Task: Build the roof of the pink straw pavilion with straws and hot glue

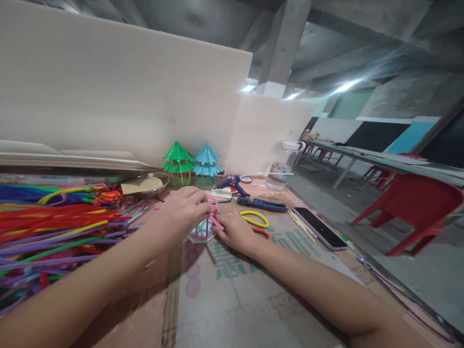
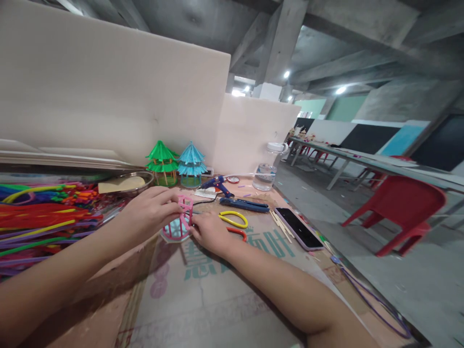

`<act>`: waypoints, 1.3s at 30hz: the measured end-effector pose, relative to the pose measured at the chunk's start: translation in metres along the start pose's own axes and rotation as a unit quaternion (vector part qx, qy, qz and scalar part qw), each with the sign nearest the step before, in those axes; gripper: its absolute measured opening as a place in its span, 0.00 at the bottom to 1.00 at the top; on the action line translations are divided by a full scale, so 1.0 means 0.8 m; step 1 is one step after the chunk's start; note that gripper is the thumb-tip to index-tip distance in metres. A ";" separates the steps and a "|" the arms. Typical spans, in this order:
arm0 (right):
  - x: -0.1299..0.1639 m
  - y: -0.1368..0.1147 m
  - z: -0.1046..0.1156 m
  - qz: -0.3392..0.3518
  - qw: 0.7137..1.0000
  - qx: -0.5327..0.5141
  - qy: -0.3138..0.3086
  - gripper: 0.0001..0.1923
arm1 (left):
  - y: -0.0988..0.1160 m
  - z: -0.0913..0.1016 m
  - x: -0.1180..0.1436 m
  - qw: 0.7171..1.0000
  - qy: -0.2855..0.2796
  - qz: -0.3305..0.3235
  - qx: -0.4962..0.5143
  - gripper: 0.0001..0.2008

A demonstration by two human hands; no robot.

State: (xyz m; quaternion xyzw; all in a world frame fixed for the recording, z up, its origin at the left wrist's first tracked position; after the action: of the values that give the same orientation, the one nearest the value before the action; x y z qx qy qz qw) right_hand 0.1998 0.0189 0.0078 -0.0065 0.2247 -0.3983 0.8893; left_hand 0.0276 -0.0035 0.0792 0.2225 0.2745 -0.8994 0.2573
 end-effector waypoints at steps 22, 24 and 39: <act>-0.001 0.016 0.000 -0.122 0.980 -0.154 0.043 0.08 | -0.050 -0.053 0.025 0.842 -0.074 0.327 0.423 0.48; -0.001 0.014 -0.002 -0.121 0.978 -0.162 0.040 0.08 | -0.046 -0.055 0.023 0.842 -0.071 0.294 0.446 0.39; 0.011 0.075 0.092 -0.123 0.967 0.041 -0.217 0.33 | -0.071 -0.026 0.018 0.784 0.025 0.382 0.488 0.33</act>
State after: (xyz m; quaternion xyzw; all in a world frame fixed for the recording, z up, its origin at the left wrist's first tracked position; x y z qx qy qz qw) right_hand 0.2768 0.0410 0.0589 -0.0838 0.0069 -0.5025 0.8605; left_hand -0.0109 0.0449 0.0773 0.4271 -0.3024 -0.7357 0.4299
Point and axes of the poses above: each hand's wrist, its own x-axis away from the middle knuckle, its own z-axis out of the back of the hand, y = z × x, the point moved 2 cm from there along -x, towards the middle knuckle
